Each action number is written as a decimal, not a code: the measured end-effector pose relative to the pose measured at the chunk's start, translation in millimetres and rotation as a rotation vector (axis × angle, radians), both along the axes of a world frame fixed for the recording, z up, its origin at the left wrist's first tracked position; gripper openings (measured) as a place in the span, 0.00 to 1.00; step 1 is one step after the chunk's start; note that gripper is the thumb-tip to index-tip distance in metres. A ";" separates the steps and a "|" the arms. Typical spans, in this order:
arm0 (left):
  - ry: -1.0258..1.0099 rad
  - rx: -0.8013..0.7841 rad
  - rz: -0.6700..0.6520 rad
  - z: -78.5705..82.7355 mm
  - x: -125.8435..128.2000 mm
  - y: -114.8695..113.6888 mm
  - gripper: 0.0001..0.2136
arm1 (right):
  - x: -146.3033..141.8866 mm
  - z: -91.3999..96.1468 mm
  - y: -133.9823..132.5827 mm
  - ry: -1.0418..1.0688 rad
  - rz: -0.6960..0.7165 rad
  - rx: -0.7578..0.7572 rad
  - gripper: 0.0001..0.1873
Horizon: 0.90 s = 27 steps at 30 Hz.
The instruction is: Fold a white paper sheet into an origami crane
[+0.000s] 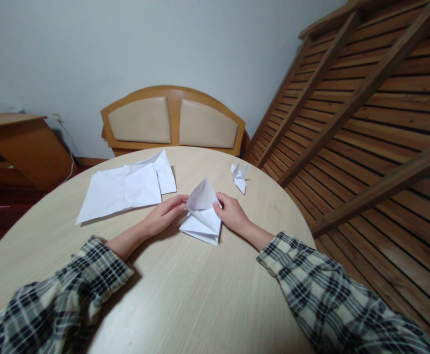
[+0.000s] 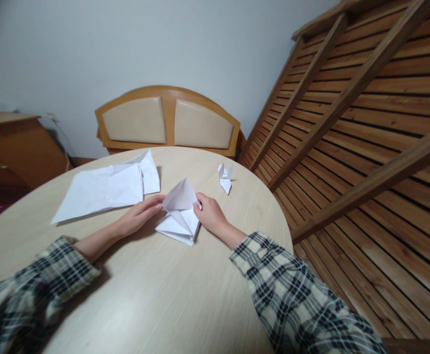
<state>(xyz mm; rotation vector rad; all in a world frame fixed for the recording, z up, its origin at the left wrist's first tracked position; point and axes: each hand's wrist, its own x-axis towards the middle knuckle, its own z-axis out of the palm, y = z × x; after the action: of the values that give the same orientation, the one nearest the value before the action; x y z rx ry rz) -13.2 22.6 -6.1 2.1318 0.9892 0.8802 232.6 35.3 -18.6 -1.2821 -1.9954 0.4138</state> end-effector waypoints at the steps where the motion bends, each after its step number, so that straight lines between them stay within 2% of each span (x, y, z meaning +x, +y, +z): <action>1: 0.002 -0.002 -0.006 -0.2 -0.2 -0.1 0.19 | 0.0 0.1 -0.1 0.003 0.001 -0.001 0.05; 13: -0.010 -0.051 -0.081 -4.8 0.6 3.0 0.14 | -2.5 1.4 -4.1 0.007 0.079 0.010 0.06; 20: 0.090 -0.035 -0.049 -7.3 -1.6 5.1 0.14 | -4.5 4.7 -7.5 0.032 0.150 -0.002 0.08; 27: 0.174 0.036 -0.031 -3.0 0.3 3.2 0.15 | -6.0 6.7 -9.7 0.046 0.183 -0.004 0.10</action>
<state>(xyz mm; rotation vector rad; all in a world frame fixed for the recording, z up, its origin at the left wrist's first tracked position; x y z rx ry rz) -12.9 25.9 -9.1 2.2786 1.0292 0.7121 226.6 25.6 -12.0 -1.0862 -2.0813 0.5301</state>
